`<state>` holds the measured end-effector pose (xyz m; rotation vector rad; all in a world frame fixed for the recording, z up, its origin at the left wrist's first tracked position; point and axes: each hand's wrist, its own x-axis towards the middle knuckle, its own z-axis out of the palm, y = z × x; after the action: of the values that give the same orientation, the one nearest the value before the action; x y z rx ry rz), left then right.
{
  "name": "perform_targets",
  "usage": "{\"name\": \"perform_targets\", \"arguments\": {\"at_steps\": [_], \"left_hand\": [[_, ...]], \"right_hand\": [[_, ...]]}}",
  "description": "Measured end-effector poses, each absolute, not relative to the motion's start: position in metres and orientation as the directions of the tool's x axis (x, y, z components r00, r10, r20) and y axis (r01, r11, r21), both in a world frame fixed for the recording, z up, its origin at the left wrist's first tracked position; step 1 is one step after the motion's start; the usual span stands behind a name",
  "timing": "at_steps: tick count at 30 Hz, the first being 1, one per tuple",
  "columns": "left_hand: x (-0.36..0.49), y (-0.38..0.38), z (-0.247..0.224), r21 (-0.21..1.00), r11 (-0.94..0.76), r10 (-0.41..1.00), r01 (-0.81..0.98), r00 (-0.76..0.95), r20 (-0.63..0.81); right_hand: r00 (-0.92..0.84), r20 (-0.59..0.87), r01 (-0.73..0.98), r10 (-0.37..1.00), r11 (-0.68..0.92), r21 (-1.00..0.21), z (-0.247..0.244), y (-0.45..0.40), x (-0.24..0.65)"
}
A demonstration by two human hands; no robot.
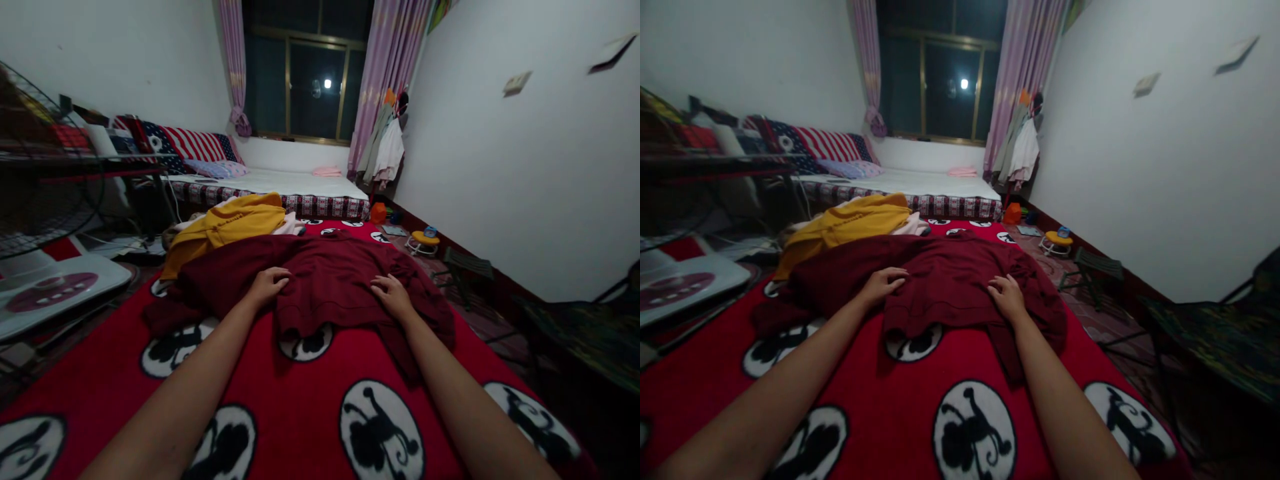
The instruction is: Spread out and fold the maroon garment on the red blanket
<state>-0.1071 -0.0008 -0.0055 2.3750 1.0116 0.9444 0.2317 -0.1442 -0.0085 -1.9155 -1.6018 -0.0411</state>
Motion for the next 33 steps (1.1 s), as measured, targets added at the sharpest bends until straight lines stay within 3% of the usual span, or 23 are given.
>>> {"name": "perform_targets", "arguments": {"at_steps": [7,11,14,17,23,27,30,33], "left_hand": [[-0.108,0.006,-0.008,0.625,-0.636,0.765,0.452,0.48,0.43],[-0.106,0.007,-0.01,0.644,-0.625,0.774,0.441,0.457,0.438],[-0.104,0.009,-0.012,0.661,-0.604,0.791,0.444,0.435,0.431],[-0.104,0.01,-0.014,0.67,-0.592,0.801,0.448,0.422,0.425],[-0.104,0.008,-0.013,0.656,-0.611,0.788,0.444,0.428,0.443],[-0.105,0.009,-0.014,0.66,-0.614,0.783,0.433,0.44,0.44],[-0.105,0.012,-0.015,0.669,-0.6,0.794,0.439,0.431,0.429],[-0.105,0.012,-0.015,0.675,-0.59,0.801,0.442,0.421,0.425]], "right_hand": [[0.286,0.435,0.874,0.854,-0.046,-0.484,0.007,-0.176,0.215],[0.244,0.458,0.931,0.855,-0.076,-0.356,0.024,-0.236,0.194],[0.193,0.359,0.961,0.913,-0.102,-0.258,0.029,-0.276,0.176],[0.078,0.299,0.985,0.951,-0.028,-0.169,0.021,-0.294,0.167],[-0.088,0.304,0.979,0.949,0.138,-0.149,0.017,-0.296,0.199],[-0.025,0.264,0.997,0.964,0.043,-0.061,0.041,-0.317,0.238],[0.083,0.09,0.996,0.992,-0.085,0.021,0.06,-0.335,0.251],[0.047,-0.103,0.999,0.994,-0.047,0.007,0.074,-0.34,0.242]]}}
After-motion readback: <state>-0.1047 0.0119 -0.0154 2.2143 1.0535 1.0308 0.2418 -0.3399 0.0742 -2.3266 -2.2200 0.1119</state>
